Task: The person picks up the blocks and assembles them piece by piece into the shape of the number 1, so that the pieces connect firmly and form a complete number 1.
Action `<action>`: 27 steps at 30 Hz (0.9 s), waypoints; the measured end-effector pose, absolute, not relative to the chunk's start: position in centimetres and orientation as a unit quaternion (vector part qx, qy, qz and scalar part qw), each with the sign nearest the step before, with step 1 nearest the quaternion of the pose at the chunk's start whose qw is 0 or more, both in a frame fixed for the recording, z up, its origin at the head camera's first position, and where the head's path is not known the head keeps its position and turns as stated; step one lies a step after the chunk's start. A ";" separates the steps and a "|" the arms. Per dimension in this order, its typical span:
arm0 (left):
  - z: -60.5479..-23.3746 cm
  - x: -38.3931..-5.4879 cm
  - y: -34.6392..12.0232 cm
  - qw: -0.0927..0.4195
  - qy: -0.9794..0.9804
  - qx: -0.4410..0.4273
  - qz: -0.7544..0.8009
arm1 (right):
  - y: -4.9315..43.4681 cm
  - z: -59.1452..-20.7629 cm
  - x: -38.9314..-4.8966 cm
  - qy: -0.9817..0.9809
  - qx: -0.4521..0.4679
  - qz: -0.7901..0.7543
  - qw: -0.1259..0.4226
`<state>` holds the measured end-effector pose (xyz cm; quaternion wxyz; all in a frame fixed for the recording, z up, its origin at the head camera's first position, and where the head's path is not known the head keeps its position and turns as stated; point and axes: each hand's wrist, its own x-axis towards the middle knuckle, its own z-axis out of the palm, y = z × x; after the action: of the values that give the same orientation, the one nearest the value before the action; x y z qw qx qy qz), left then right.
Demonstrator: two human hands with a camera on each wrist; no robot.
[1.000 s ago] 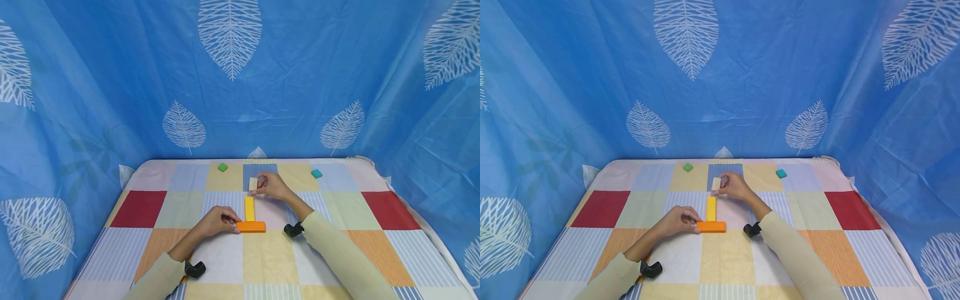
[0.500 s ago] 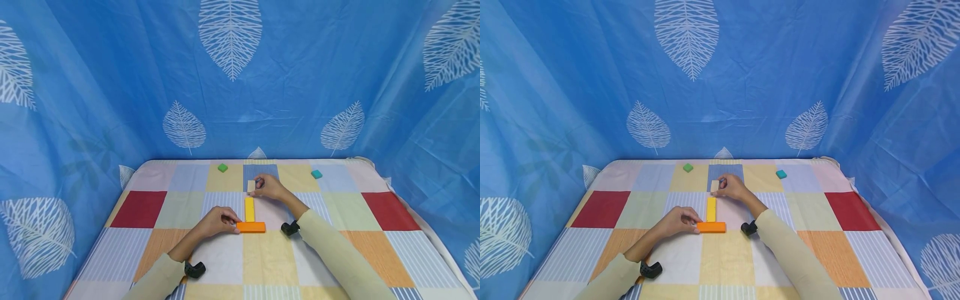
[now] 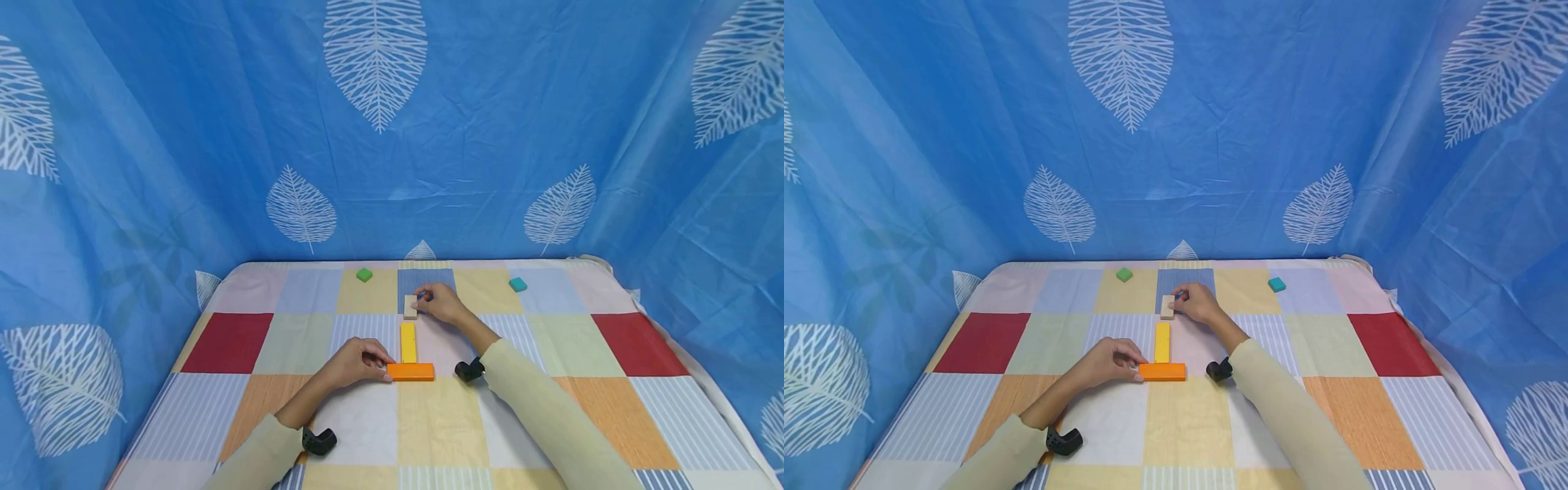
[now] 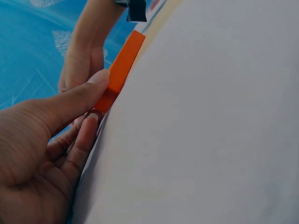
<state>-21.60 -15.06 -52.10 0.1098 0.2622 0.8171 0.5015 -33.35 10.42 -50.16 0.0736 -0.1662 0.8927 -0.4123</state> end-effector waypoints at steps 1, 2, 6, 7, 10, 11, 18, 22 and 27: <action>-52.1 -21.6 -15.1 0.110 0.818 0.262 0.501 | 10.4 -50.2 -33.3 0.892 -0.161 -0.416 0.073; -52.1 -21.6 -15.1 0.110 0.818 0.261 0.501 | 10.3 -50.2 -33.3 0.891 -0.159 -0.419 0.072; -52.1 -21.6 -15.0 0.113 0.819 0.259 0.499 | 10.1 -50.1 -33.3 0.894 -0.153 -0.416 0.065; -52.0 -21.7 -15.0 0.114 0.820 0.257 0.498 | 10.1 -50.1 -33.3 0.896 -0.152 -0.413 0.064; -52.0 -21.6 -15.0 0.117 0.820 0.255 0.498 | 10.0 -50.2 -33.3 0.900 -0.149 -0.406 0.061; -52.0 -21.6 -14.9 0.117 0.821 0.254 0.498 | 10.0 -50.2 -33.3 0.900 -0.150 -0.406 0.061; -52.1 -21.6 -14.9 0.114 0.821 0.254 0.498 | 9.9 -50.3 -33.3 0.897 -0.145 -0.412 0.069; -52.1 -21.6 -14.9 0.113 0.822 0.253 0.498 | 9.9 -50.3 -33.2 0.898 -0.149 -0.407 0.071; -52.1 -21.6 -14.9 0.114 0.821 0.252 0.500 | 9.9 -50.2 -33.1 0.897 -0.149 -0.409 0.078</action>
<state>-21.61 -14.95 -52.10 0.1136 0.2517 0.8207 0.5002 -33.08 9.88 -50.18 0.0784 -0.1487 0.8970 -0.4088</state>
